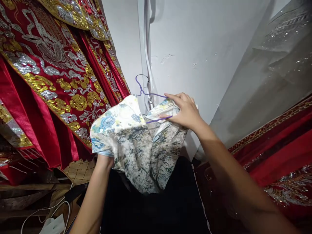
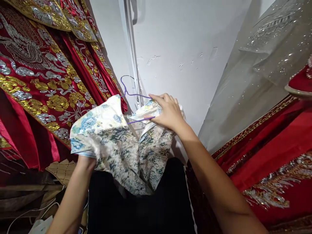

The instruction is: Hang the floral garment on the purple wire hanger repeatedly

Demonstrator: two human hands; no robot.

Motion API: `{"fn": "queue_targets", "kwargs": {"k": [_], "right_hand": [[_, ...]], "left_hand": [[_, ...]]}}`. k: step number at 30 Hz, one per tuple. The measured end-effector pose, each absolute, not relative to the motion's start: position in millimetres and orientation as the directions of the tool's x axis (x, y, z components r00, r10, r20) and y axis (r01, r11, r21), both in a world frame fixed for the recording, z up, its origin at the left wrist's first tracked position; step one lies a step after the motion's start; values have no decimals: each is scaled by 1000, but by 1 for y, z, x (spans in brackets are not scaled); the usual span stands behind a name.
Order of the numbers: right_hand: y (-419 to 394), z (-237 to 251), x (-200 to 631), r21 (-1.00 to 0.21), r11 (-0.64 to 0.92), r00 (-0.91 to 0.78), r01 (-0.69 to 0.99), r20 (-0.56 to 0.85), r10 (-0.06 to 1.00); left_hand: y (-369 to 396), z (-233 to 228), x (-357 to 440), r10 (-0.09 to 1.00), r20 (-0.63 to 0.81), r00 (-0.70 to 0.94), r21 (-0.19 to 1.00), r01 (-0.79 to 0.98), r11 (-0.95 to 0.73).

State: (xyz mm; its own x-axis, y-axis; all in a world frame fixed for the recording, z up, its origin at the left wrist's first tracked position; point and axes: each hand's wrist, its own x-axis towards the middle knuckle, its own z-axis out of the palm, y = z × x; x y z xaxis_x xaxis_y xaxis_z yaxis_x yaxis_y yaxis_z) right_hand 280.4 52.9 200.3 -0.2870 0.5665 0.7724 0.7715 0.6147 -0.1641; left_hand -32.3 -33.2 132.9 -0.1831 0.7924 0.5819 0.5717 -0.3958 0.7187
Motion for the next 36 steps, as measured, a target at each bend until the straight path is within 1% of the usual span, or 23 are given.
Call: {"fn": "queue_targets", "kwargs": {"k": [1, 2, 3, 4, 5, 7, 9, 11, 13, 15, 18, 21, 23, 24, 25, 26, 28, 29, 30, 31, 33, 34, 36], "right_hand": [[50, 198, 282, -164, 597, -265, 785, 783, 563], [47, 194, 283, -160, 583, -251, 797, 789, 560], [43, 191, 283, -153, 570, -243, 807, 794, 557], [41, 188, 282, -144, 558, -236, 817, 800, 552], [40, 186, 280, -134, 548, -231, 826, 805, 546], [41, 186, 276, -116, 534, -231, 837, 811, 537], [46, 191, 271, -101, 526, -235, 845, 812, 534], [51, 199, 269, -94, 516, -231, 852, 815, 531], [54, 204, 271, -105, 494, -203, 863, 824, 529], [53, 203, 277, -137, 462, -156, 877, 827, 540], [45, 184, 287, -207, 447, -111, 870, 801, 588], [31, 153, 288, -306, 482, -100, 821, 754, 649], [20, 133, 283, -450, 520, -89, 726, 689, 720], [14, 124, 278, -548, 539, -132, 640, 613, 779], [9, 115, 272, -657, 540, -228, 526, 503, 834], [3, 107, 266, -762, 507, -364, 402, 375, 853], [-6, 88, 252, -910, 364, -609, 199, 176, 773], [-10, 76, 244, -947, 295, -655, 128, 143, 742], [-14, 63, 237, -968, 242, -636, 67, 145, 758], [-17, 49, 230, -980, 201, -559, 8, 162, 813], [-23, 21, 216, -987, 121, -325, -110, 150, 934], [-26, 9, 210, -985, 67, -227, -160, 103, 969], [-30, -9, 199, -971, -67, -161, -229, -30, 987]], "left_hand": [[-37, 120, -29, 799, 550, -244, 793, 454, -407], [-40, 107, -24, 807, 497, -318, 864, 271, -425], [-44, 95, -19, 818, 424, -388, 898, 59, -437], [-47, 84, -13, 832, 339, -439, 892, -130, -432], [-49, 74, -8, 846, 254, -469, 870, -270, -411], [-52, 58, 2, 865, 115, -488, 849, -404, -341], [-53, 46, 9, 872, -6, -489, 844, -471, -258], [-54, 37, 13, 860, -99, -501, 857, -481, -182], [-57, 31, 14, 858, -148, -491, 896, -433, -93], [-60, 27, 14, 893, -130, -430, 937, -347, -31], [-66, 18, 18, 929, -101, -356, 970, -241, 13], [-66, 2, 23, 885, -208, -417, 958, -269, 98], [-63, -12, 26, 852, -261, -455, 934, -341, 105], [-62, -19, 27, 843, -274, -463, 925, -368, 98], [-60, -24, 27, 841, -275, -466, 921, -379, 91], [-60, -29, 26, 847, -264, -461, 925, -370, 87], [-61, -33, 21, 884, -206, -420, 948, -311, 74], [-62, -34, 19, 904, -171, -393, 959, -277, 61], [-64, -35, 16, 920, -138, -367, 967, -252, 44], [-66, -35, 13, 928, -115, -354, 970, -240, 28], [-70, -35, 10, 928, -102, -359, 965, -261, 5], [-72, -36, 10, 926, -109, -362, 958, -287, 1], [-74, -39, 14, 925, -149, -350, 937, -349, 19]]}}
